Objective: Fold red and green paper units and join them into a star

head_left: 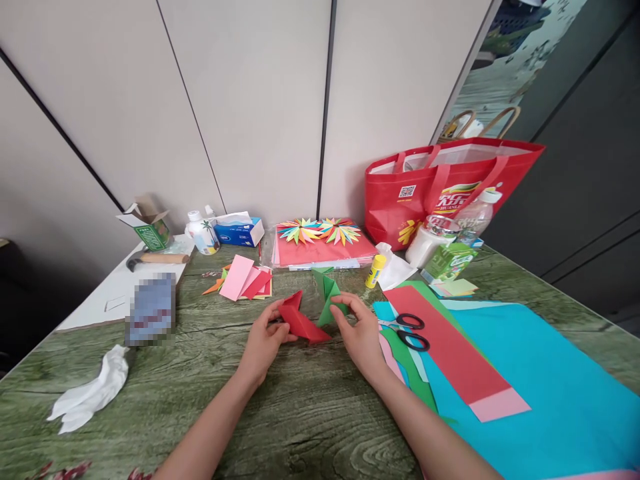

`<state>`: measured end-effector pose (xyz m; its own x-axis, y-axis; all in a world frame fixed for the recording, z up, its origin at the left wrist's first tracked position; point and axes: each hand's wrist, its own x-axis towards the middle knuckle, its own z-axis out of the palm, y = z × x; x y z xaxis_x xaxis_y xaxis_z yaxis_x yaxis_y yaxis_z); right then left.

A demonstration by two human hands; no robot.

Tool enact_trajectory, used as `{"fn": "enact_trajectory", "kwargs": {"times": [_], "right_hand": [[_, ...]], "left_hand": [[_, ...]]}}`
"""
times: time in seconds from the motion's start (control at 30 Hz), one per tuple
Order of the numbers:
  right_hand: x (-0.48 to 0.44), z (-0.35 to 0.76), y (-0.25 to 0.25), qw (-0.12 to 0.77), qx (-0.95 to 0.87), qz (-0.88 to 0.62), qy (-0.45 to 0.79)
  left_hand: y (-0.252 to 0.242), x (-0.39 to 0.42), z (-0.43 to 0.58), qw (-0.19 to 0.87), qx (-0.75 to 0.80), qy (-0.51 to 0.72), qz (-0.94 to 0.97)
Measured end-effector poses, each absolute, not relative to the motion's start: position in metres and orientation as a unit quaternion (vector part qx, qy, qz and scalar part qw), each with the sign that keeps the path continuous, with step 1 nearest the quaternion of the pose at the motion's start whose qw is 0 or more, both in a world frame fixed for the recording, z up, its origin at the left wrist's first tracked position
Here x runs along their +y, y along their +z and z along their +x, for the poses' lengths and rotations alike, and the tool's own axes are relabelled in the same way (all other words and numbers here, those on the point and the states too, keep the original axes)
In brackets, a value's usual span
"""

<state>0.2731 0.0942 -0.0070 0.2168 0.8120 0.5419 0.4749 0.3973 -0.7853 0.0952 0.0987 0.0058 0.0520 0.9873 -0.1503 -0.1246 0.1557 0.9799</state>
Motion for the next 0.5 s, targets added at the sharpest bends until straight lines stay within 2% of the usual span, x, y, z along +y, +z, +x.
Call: {"fn": "enact_trajectory", "kwargs": {"times": [0.13,0.23,0.33,0.5], "right_hand": [[0.084,0.266,0.0,0.599,-0.614,-0.508,0.084],[0.076,0.26,0.0,0.586,-0.659,-0.47,0.026],[0.067,0.254,-0.003,0.529,-0.739,-0.417,0.003],[0.059,0.248,-0.005,0.414,-0.829,-0.373,0.05]], "left_hand": [[0.001,0.099,0.095,0.514,0.459,0.495,0.529],[0.004,0.094,0.098,0.493,0.415,0.508,0.572],[0.012,0.086,0.103,0.545,0.343,0.522,0.56],[0.025,0.079,0.108,0.629,0.311,0.546,0.456]]}}
